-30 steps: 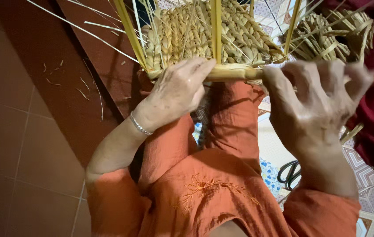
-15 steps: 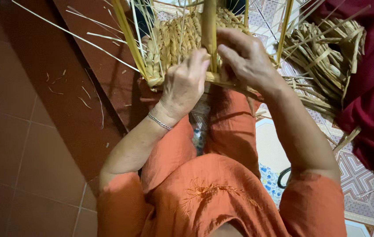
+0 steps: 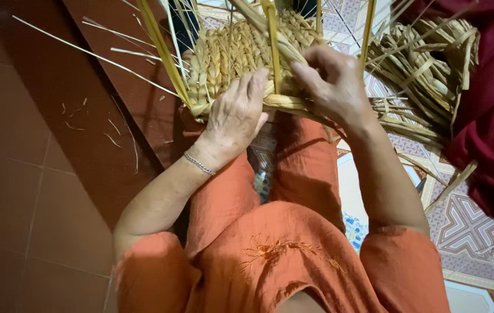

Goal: The person sits on a tiled floor and weaves dried palm leaves into a basket frame, interlacing strips by hand to build up the sides. The basket gradually takes shape as the person continues to weave around the frame.

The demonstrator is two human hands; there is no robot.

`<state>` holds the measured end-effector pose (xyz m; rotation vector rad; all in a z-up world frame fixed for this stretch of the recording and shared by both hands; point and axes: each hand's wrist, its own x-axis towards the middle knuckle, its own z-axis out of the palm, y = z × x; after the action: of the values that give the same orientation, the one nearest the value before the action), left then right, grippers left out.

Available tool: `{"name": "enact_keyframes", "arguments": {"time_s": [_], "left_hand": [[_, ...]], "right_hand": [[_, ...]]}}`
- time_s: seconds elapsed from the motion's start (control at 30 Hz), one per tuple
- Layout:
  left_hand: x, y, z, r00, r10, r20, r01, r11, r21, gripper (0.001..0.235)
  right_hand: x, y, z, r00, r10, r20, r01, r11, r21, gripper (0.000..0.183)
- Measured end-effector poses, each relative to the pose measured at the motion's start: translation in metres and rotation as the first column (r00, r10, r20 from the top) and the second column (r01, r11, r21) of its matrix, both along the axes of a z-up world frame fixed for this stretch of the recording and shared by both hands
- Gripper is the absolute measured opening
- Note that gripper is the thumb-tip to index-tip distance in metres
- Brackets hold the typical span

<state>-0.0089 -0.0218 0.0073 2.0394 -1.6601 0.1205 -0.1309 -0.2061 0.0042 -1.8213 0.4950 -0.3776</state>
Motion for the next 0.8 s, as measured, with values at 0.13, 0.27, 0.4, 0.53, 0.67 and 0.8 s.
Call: {"name": "enact_keyframes", "arguments": {"time_s": [0.13, 0.27, 0.4, 0.53, 0.67, 0.8], "left_hand": [[0.001, 0.006, -0.003, 0.993, -0.062, 0.100, 0.072, 0.992, -0.101, 0.049], [-0.001, 0.007, -0.005, 0.988, -0.065, 0.137, 0.080, 0.992, -0.101, 0.023], [0.001, 0.003, -0.004, 0.982, -0.082, 0.168, 0.103, 0.987, -0.119, 0.019], [-0.001, 0.004, -0.005, 0.983, -0.056, 0.174, 0.073, 0.993, -0.094, 0.021], [0.000, 0.005, -0.002, 0.991, -0.045, 0.128, 0.063, 0.988, -0.143, 0.037], [-0.003, 0.008, -0.003, 0.997, -0.056, 0.060, 0.065, 0.984, -0.165, 0.048]], "right_hand": [[-0.026, 0.013, -0.016, 0.988, -0.082, 0.131, 0.070, 0.993, 0.095, 0.013], [-0.047, 0.024, -0.038, 0.963, -0.188, 0.193, 0.107, 0.924, 0.368, 0.009], [-0.051, 0.025, -0.047, 0.898, -0.210, 0.387, -0.079, 0.788, 0.611, 0.009], [-0.041, 0.010, -0.035, 0.941, -0.084, 0.329, -0.048, 0.927, 0.373, 0.012], [-0.016, 0.005, -0.010, 0.997, 0.008, 0.073, -0.012, 0.998, 0.055, 0.025], [-0.005, 0.016, -0.009, 0.990, 0.000, 0.138, 0.043, 0.950, -0.309, 0.012]]}}
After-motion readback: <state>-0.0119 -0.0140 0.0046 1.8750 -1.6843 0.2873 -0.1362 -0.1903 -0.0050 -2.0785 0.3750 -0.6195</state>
